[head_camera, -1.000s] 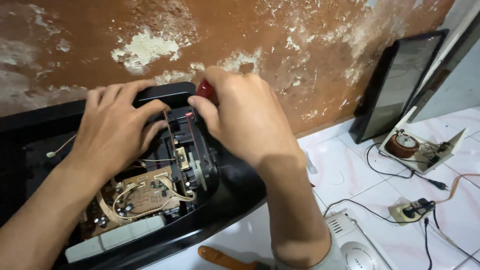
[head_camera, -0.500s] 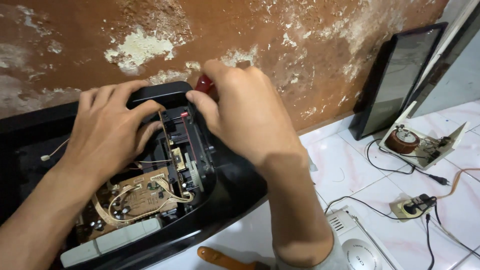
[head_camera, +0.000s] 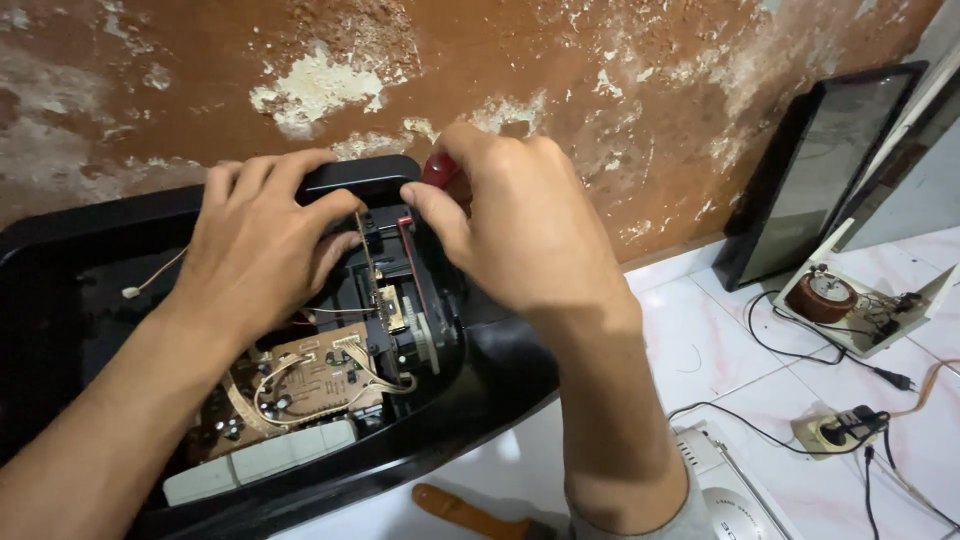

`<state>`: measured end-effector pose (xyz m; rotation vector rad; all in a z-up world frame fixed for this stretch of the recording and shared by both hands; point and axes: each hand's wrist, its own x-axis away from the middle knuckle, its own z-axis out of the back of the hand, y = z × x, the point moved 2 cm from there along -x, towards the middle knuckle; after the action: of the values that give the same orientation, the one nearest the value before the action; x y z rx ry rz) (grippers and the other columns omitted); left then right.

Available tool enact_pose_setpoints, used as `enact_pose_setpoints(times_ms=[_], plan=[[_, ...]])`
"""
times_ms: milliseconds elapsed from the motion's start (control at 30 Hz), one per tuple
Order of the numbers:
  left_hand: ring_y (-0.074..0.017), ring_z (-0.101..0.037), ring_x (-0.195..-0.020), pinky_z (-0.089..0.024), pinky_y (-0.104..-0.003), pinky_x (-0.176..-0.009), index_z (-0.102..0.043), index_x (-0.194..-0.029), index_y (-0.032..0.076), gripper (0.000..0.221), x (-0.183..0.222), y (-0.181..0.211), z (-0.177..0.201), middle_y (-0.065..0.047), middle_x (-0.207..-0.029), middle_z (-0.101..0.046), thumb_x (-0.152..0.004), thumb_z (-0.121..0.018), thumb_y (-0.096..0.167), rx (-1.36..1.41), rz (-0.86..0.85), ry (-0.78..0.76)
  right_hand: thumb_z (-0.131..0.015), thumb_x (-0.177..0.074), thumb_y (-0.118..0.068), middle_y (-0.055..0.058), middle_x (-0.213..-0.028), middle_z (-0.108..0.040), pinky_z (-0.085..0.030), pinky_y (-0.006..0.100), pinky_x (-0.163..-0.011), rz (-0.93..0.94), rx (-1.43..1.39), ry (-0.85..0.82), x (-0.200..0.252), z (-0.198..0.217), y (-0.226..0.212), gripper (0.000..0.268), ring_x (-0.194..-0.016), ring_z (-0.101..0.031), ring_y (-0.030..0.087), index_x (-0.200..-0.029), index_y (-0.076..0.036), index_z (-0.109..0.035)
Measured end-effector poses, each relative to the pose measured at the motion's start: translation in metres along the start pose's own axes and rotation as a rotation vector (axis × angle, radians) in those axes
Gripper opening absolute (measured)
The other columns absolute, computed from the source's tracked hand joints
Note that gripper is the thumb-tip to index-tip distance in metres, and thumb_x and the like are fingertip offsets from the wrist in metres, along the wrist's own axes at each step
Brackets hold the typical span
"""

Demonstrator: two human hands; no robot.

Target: The person removes a circuit board and other components from an opened boombox radio, brushes dust off the boards and the interior with a brush, and works the boards back into the casing, using a screwdriver on the assembly. They handle the boards one at a time and reposition the unit while working.

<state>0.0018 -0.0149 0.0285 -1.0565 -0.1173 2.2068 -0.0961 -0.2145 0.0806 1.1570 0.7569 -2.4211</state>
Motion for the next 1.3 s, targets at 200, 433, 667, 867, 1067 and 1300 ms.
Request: enact_pose_setpoints(times_ms=[200,433,667,867,1067,1300], plan=[[-0.032,-0.059,-0.118,-0.04,-0.047,-0.099,-0.077,-0.106,0.021,0.024,0.0,0.0,0.0,-0.014,-0.141,-0.062,-0.085,-0.075,0.032,0.025,0.024,-0.021,-0.078,-0.082,-0.008,0.011,-0.073,-0.078,-0.057,0.032,-0.045,0.063,0.002,-0.025,0.001,-0.005,-0.005,0.011,-0.046,-0.07,0.019,-0.088,0.0,-0.073],[-0.0315,-0.06,-0.117,-0.041,-0.046,-0.097,-0.077,-0.105,0.021,0.023,0.0,-0.001,-0.002,-0.014,-0.14,-0.063,-0.086,-0.074,0.034,-0.002,0.002,0.008,-0.077,-0.083,-0.009,0.01,-0.072,-0.078,-0.057,0.033,-0.048,0.054,0.016,-0.014,0.001,-0.006,-0.007,0.012,-0.048,-0.07,0.021,-0.09,0.0,-0.072],[-0.0307,-0.059,-0.119,-0.041,-0.045,-0.098,-0.077,-0.107,0.02,0.024,0.0,0.001,0.001,-0.012,-0.14,-0.062,-0.087,-0.074,0.032,0.008,0.001,0.002,-0.078,-0.084,-0.01,0.014,-0.064,-0.073,-0.054,0.035,-0.042,0.028,0.024,0.047,0.0,-0.004,0.004,0.015,-0.041,-0.065,0.023,-0.083,0.004,-0.071],[-0.0306,-0.06,-0.119,-0.042,-0.045,-0.097,-0.076,-0.107,0.022,0.024,-0.001,-0.002,-0.005,-0.012,-0.141,-0.063,-0.087,-0.073,0.034,-0.023,0.002,-0.017,-0.077,-0.083,-0.013,0.012,-0.069,-0.077,-0.058,0.034,-0.047,-0.077,0.035,0.003,0.0,-0.002,0.001,0.014,-0.045,-0.07,0.021,-0.087,0.0,-0.076],[-0.0332,-0.057,-0.119,-0.038,-0.049,-0.1,-0.077,-0.106,0.021,0.024,0.0,-0.006,-0.008,-0.012,-0.14,-0.061,-0.084,-0.075,0.03,0.036,0.014,-0.018,-0.074,-0.085,-0.012,0.011,-0.075,-0.078,-0.062,0.036,-0.058,-0.046,0.041,-0.064,0.0,-0.016,-0.009,0.013,-0.053,-0.074,0.023,-0.095,-0.003,-0.073],[-0.0358,-0.054,-0.116,-0.037,-0.049,-0.101,-0.075,-0.1,0.021,0.018,0.004,-0.012,-0.013,-0.015,-0.136,-0.059,-0.084,-0.077,0.028,0.082,0.007,0.086,-0.073,-0.089,0.0,0.016,-0.078,-0.076,-0.055,0.033,-0.051,0.223,-0.006,-0.012,0.002,-0.026,-0.008,0.011,-0.052,-0.068,0.022,-0.096,0.008,-0.072]])
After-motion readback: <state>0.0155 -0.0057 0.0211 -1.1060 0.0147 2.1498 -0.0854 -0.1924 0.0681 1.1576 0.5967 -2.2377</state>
